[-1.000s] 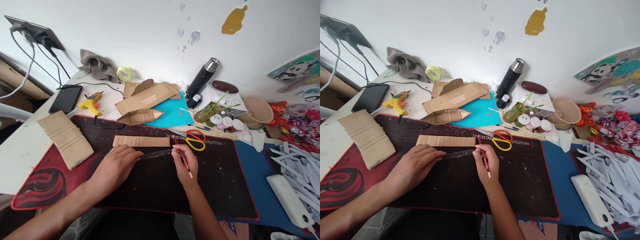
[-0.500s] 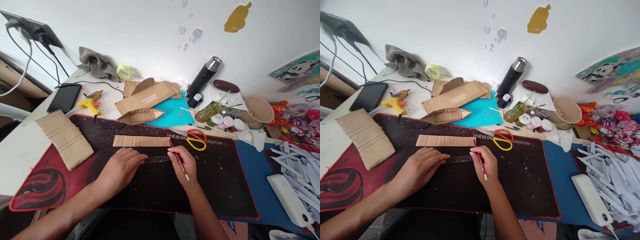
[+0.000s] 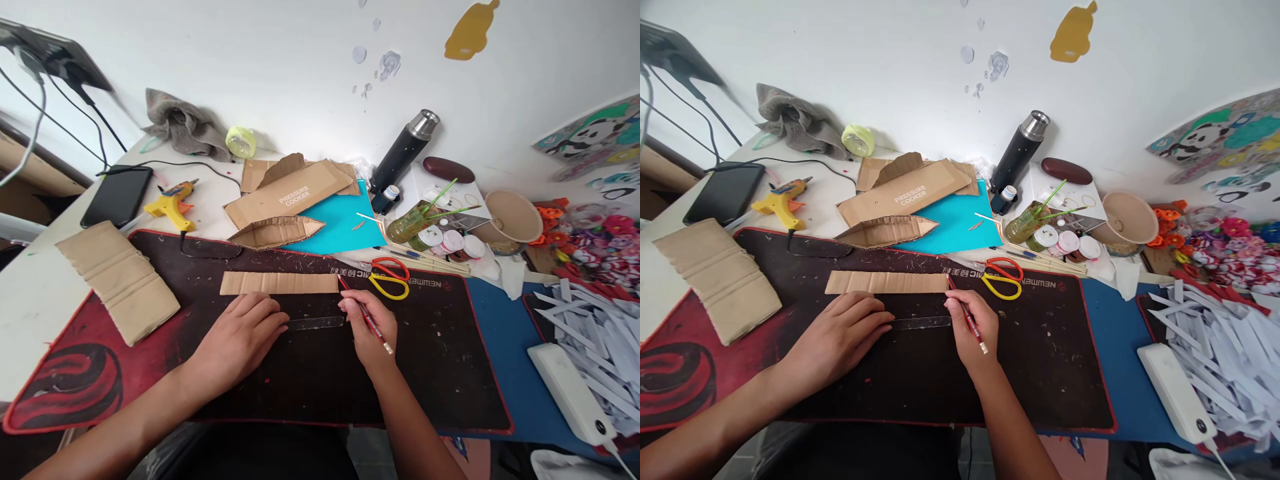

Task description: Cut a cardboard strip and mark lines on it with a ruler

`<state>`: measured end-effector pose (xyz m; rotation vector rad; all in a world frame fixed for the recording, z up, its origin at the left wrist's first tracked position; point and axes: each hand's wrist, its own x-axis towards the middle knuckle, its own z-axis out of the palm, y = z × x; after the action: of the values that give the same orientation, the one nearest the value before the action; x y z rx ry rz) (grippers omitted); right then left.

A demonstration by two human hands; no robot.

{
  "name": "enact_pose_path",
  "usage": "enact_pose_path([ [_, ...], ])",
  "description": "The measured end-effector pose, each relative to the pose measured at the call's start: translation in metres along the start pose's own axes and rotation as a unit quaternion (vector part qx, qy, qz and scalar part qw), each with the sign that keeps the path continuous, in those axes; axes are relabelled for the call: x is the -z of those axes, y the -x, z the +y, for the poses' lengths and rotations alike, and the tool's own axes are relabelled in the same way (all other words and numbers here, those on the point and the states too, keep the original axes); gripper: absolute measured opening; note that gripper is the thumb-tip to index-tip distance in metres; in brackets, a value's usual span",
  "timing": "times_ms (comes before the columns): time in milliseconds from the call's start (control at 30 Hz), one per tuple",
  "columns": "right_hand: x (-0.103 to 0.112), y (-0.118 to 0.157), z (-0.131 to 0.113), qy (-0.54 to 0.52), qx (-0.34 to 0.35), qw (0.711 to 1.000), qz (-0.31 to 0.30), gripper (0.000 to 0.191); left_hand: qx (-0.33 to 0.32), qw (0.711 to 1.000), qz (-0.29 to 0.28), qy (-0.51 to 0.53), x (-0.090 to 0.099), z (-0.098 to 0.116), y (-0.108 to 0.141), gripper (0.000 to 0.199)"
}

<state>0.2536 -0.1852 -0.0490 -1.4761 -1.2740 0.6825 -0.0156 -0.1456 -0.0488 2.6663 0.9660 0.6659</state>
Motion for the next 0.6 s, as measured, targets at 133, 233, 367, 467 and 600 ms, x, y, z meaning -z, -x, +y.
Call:
enact_pose_path([
  [133, 0.002, -0.009, -0.004, -0.092, -0.063, 0.994, 0.018, 0.041, -0.018, 1.0, 0.009, -0.017, -0.007, 0.0, -0.001, 0.02],
  [233, -0.004, -0.016, -0.01, -0.135, -0.069, 0.988, -0.011, 0.049, -0.029, 0.999, 0.005, -0.019, -0.013, -0.001, -0.002, 0.019],
  [367, -0.019, -0.022, -0.011, -0.139, -0.084, 0.985, -0.057, 0.051, -0.027, 1.0, 0.003, -0.016, -0.017, -0.002, -0.002, 0.018],
  [467, -0.029, -0.025, -0.007, -0.14, -0.101, 0.983, -0.055, 0.054, -0.025, 0.999, 0.003, -0.024, -0.018, -0.002, -0.002, 0.019],
  [600, -0.033, -0.025, -0.004, -0.147, -0.106, 0.982, -0.055, 0.052, -0.022, 0.999, 0.006, -0.034, -0.018, 0.0, -0.003, 0.021],
])
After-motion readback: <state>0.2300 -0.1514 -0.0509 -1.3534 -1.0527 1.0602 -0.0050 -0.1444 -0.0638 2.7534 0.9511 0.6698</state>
